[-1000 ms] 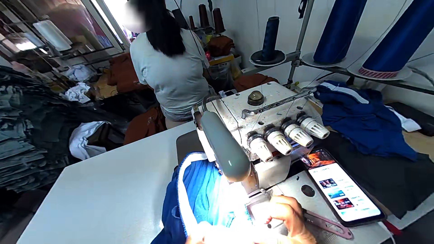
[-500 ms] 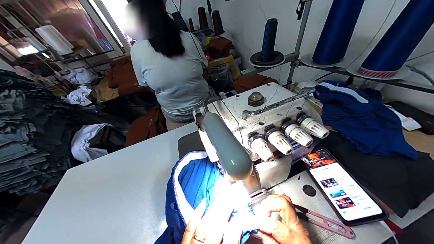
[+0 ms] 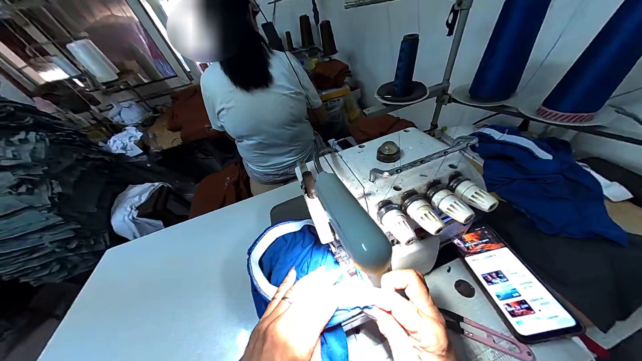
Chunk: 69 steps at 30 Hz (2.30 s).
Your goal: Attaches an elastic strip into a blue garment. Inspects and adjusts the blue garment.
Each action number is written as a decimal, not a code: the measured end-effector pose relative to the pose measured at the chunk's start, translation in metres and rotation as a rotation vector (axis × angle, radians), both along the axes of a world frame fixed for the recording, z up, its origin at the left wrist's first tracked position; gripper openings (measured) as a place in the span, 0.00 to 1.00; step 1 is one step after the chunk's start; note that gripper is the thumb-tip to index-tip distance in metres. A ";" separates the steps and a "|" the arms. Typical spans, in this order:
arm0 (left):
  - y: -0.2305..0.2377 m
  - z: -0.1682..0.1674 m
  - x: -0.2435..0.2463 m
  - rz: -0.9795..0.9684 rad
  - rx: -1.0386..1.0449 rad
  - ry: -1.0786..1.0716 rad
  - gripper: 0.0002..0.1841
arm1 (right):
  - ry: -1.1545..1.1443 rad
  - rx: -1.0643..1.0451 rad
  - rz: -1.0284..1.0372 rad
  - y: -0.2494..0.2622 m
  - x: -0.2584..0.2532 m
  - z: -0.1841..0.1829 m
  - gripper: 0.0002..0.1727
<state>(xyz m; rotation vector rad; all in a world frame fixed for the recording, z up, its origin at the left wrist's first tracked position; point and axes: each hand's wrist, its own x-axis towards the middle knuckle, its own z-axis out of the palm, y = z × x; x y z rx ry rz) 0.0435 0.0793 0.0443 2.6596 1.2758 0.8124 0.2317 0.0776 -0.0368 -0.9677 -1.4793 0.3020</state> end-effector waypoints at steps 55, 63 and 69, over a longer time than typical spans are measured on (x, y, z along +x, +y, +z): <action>-0.060 -0.080 -0.097 0.172 0.094 -0.315 0.12 | -0.731 -0.316 -0.113 -0.081 0.066 0.024 0.26; -0.069 -0.008 -0.065 -0.326 -0.172 -0.274 0.13 | -0.454 -0.025 0.709 -0.041 -0.003 0.059 0.11; -0.048 -0.049 -0.089 -0.397 -0.510 -0.399 0.17 | 0.174 -0.610 0.928 -0.046 0.043 0.028 0.07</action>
